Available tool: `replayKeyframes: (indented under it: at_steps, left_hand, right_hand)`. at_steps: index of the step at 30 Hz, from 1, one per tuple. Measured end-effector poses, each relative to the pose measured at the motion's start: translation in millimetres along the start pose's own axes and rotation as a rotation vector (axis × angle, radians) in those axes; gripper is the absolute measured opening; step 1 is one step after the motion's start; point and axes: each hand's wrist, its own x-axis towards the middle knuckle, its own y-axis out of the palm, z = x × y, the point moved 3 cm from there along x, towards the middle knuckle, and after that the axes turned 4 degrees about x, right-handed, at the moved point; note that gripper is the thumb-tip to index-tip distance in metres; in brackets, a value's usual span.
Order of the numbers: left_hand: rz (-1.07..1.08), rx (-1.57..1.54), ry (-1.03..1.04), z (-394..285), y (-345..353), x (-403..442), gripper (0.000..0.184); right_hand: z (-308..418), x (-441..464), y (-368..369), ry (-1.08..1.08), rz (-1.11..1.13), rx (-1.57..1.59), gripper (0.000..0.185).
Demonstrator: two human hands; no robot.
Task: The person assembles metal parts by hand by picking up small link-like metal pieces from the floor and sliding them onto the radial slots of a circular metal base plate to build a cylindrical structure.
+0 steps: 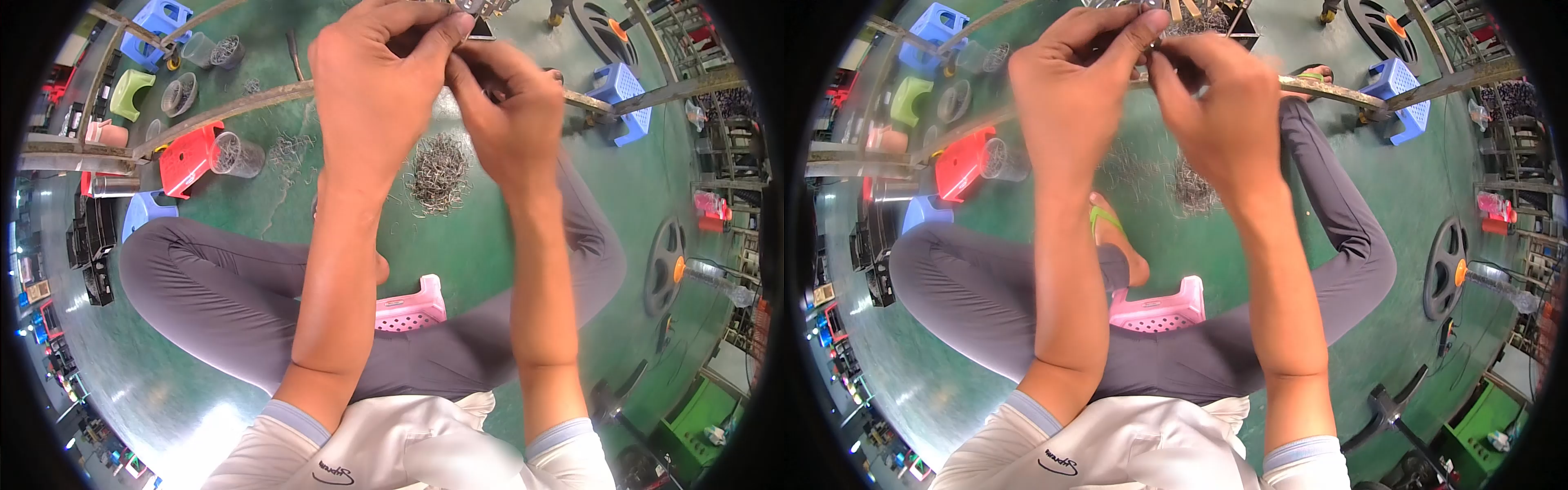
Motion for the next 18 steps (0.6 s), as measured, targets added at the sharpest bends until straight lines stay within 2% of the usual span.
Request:
replayKeyframes:
  at_steps: [1,3,4,5,6,9,12,15,18]
  left_hand:
    - [0.002,0.033,-0.072,-11.4,-1.0,1.8,0.012]
    - [0.006,0.063,-0.135,-12.2,-3.0,3.2,0.015]
    - [0.012,0.058,-0.126,-2.8,-4.4,2.9,0.019]
    - [0.019,0.054,-0.118,3.6,-5.4,2.2,0.023]
    - [0.025,0.054,-0.128,5.6,-6.4,1.8,0.023]
    - [0.044,0.044,-0.142,6.4,-8.5,4.6,0.023]
    - [0.057,0.022,-0.136,7.8,-13.3,5.8,0.023]
    - [0.050,0.015,-0.176,6.8,-11.3,6.2,0.023]
    - [0.058,0.002,-0.197,10.4,-6.4,6.4,0.023]
  right_hand:
    - [-14.9,-14.7,10.4,0.067,-0.019,0.092,0.012]
    - [-70.4,-73.5,45.8,0.146,0.382,-0.149,0.011]
    - [-109.8,-121.5,71.9,0.270,0.638,-0.241,0.009]
    - [-158.7,-177.9,94.2,0.282,0.904,-0.422,0.010]
    - [-181.0,-219.6,101.6,0.213,1.075,-0.547,0.013]
    - [-205.9,-276.0,106.7,0.106,1.171,-0.558,0.015]
    - [-211.4,-286.7,117.2,-0.055,1.222,-0.581,0.015]
    - [-211.3,-288.6,126.7,-0.130,1.392,-0.631,0.018]
    - [-206.0,-287.0,134.4,-0.160,1.403,-0.649,0.021]
